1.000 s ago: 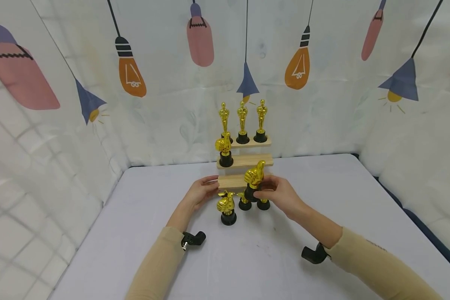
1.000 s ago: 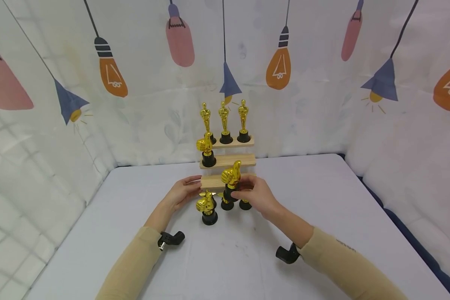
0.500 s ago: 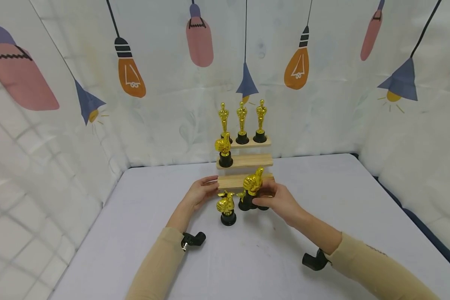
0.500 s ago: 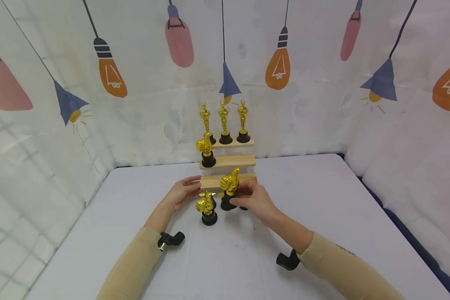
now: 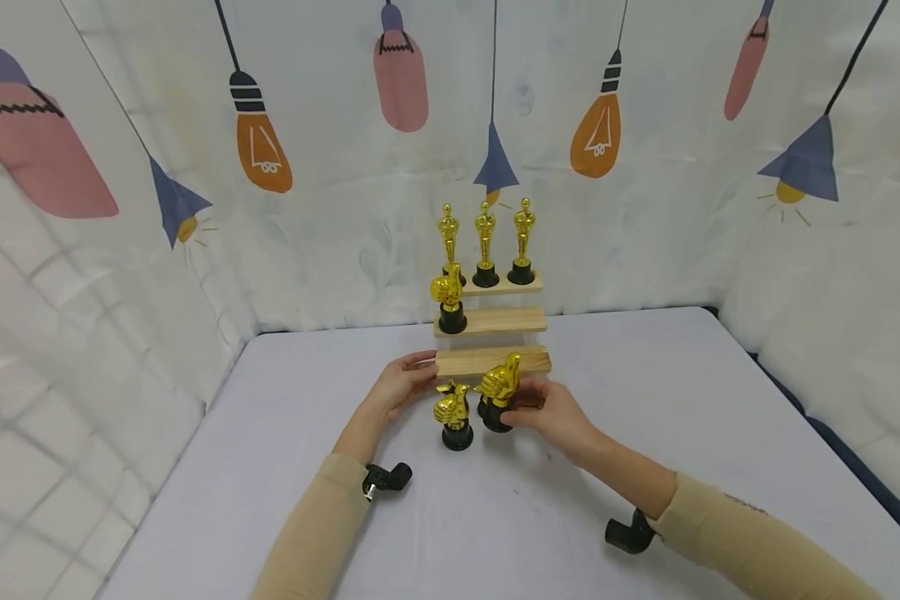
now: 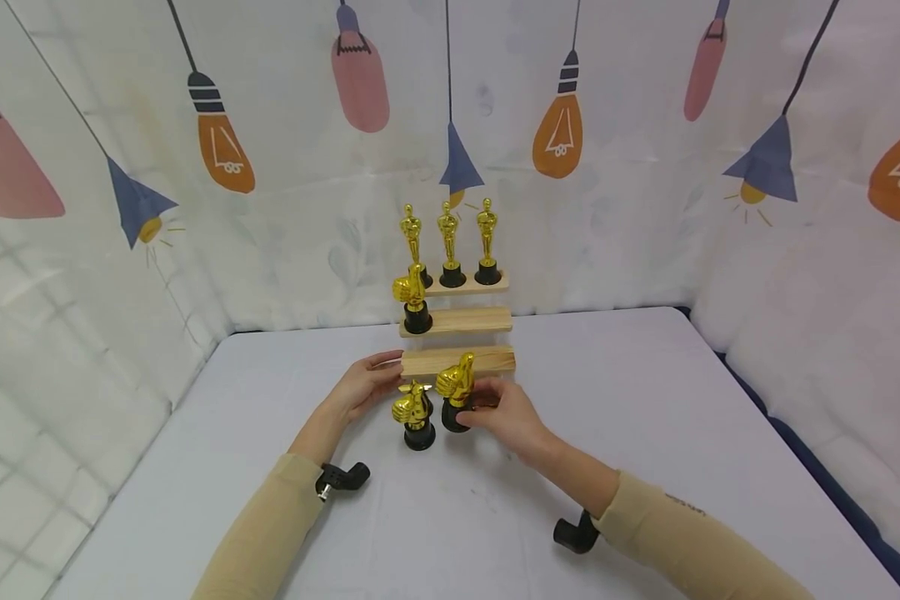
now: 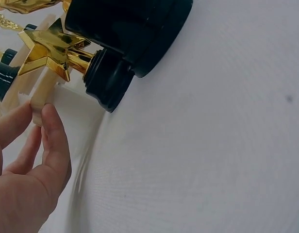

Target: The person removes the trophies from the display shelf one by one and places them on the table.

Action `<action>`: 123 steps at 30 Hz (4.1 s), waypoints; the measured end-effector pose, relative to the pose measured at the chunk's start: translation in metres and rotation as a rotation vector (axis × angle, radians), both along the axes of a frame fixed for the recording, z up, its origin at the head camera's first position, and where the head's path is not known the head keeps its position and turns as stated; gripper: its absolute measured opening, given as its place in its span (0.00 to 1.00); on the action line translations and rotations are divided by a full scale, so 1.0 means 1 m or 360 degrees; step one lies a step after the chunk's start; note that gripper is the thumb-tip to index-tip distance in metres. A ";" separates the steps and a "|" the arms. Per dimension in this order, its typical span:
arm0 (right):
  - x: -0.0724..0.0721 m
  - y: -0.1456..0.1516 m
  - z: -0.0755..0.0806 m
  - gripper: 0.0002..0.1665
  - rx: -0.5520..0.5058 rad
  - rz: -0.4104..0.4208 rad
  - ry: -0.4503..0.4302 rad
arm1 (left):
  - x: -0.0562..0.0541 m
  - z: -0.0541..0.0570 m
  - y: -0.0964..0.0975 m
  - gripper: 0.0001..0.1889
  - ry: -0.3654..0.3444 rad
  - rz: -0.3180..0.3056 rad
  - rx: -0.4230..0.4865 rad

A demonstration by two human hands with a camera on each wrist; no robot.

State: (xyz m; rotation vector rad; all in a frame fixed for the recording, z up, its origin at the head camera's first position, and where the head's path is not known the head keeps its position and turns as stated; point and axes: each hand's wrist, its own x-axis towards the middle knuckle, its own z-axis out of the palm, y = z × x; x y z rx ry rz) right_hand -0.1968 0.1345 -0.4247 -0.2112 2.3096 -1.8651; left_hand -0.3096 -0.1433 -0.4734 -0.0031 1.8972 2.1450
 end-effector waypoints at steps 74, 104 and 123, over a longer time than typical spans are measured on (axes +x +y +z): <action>0.001 -0.007 -0.030 0.32 0.0022 -0.0089 -0.0131 | -0.001 -0.001 0.001 0.25 -0.0035 0.0015 0.0052; 0.000 0.022 0.008 0.32 -0.0009 -0.0066 0.0055 | -0.001 0.000 0.000 0.25 -0.0028 0.0019 0.0051; -0.025 0.017 0.035 0.30 -0.0074 -0.0045 0.0103 | -0.001 0.002 0.001 0.26 -0.0061 0.0027 0.0031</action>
